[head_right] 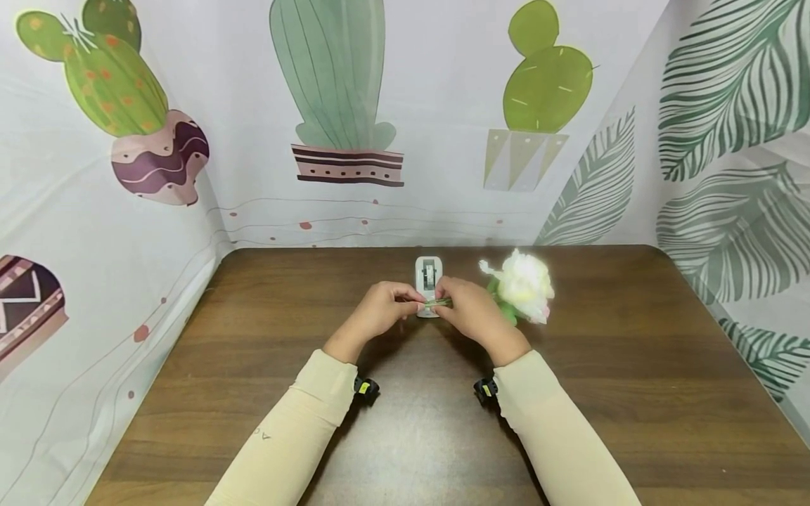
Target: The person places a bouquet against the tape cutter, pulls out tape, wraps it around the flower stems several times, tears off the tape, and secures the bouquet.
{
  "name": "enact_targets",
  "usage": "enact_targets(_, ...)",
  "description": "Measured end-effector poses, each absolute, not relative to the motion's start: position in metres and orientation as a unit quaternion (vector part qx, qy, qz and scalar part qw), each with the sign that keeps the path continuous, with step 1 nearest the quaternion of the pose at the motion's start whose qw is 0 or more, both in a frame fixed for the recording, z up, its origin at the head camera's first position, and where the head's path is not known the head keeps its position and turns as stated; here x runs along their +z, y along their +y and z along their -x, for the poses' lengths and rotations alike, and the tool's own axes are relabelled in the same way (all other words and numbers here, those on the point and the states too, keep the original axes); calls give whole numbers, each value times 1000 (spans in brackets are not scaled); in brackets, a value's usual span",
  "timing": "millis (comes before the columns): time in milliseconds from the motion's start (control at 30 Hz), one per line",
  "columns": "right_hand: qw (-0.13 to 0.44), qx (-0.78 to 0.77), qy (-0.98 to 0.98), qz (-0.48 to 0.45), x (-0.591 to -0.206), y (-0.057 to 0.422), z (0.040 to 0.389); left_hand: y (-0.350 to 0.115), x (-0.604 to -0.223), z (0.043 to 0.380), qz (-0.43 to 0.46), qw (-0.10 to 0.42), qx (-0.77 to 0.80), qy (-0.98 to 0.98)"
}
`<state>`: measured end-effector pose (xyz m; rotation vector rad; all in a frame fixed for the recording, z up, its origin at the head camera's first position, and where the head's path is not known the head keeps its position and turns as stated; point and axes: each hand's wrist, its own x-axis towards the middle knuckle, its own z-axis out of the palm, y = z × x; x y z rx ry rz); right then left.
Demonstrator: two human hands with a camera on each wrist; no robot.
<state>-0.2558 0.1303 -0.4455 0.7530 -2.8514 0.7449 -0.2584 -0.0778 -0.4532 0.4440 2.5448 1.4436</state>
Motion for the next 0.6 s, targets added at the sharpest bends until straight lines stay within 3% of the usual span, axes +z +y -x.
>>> enact_targets(600, 159, 213, -909, -321, -446, 131, 254, -82, -443, 259, -168, 69, 479, 859)
